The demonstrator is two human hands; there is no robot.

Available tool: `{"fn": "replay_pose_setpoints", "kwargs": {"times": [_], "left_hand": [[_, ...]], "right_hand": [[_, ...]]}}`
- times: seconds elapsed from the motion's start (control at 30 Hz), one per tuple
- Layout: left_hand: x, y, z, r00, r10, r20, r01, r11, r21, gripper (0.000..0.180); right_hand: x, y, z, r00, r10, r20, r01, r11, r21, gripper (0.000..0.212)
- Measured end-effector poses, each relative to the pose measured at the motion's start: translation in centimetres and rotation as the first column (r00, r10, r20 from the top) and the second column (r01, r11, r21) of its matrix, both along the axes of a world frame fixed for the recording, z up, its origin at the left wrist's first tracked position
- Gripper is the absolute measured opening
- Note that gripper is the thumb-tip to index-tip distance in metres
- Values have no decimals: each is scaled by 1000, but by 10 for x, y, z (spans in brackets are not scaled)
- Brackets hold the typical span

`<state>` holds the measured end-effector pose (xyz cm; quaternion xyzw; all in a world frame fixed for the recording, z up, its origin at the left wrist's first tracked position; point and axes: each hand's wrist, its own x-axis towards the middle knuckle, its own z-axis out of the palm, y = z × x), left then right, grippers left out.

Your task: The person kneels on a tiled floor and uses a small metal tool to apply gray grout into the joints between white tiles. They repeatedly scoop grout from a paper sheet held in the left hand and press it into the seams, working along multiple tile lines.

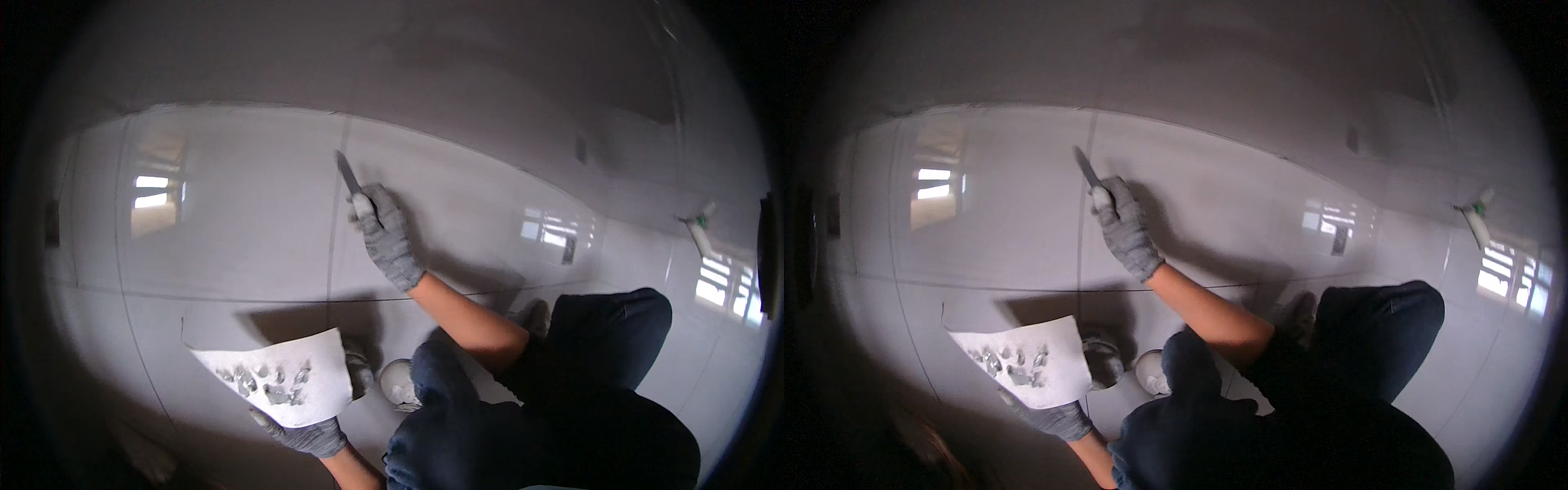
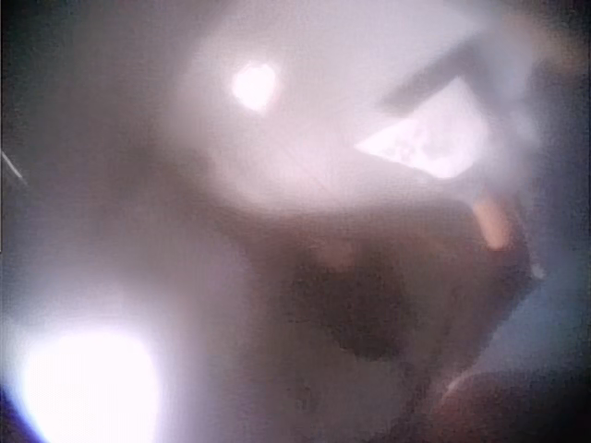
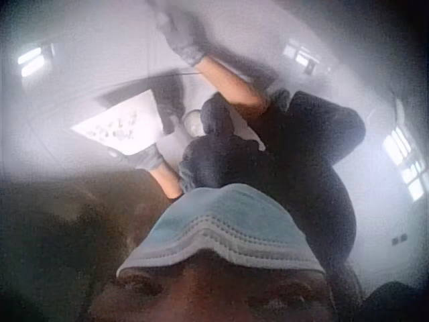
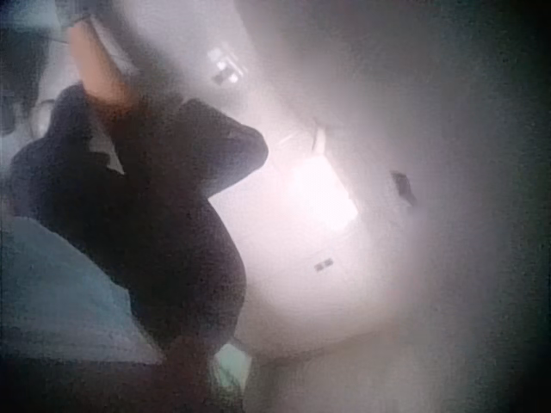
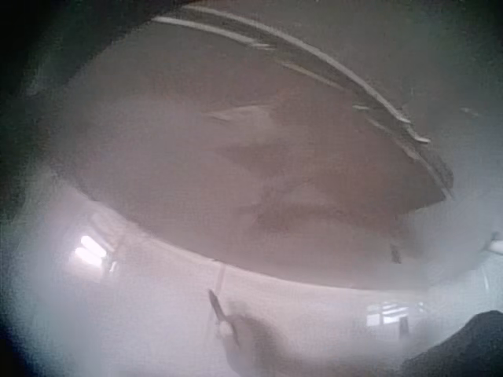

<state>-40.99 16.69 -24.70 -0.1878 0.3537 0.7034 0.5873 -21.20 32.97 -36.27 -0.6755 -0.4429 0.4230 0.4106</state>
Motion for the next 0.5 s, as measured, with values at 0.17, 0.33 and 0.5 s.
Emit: {"fn": "replay_pose_setpoints", "kwargs": {"times": [0.17,0.33,0.5], "left_hand": [[2,9,6,996,41,-76,-56,975,-213,67],[-8,-2,0,999,-44,3,44,999,16,65],[-30,-18,-9,977,-207,-51,213,949,233,62]], "right_hand": [[71,-49,-9,650,-629,-425,496,776,-390,25],[143,-64,-24,319,-658,-682,596,699,-396,30],[144,-60,-36,108,-605,-789,648,645,-405,28]]}}
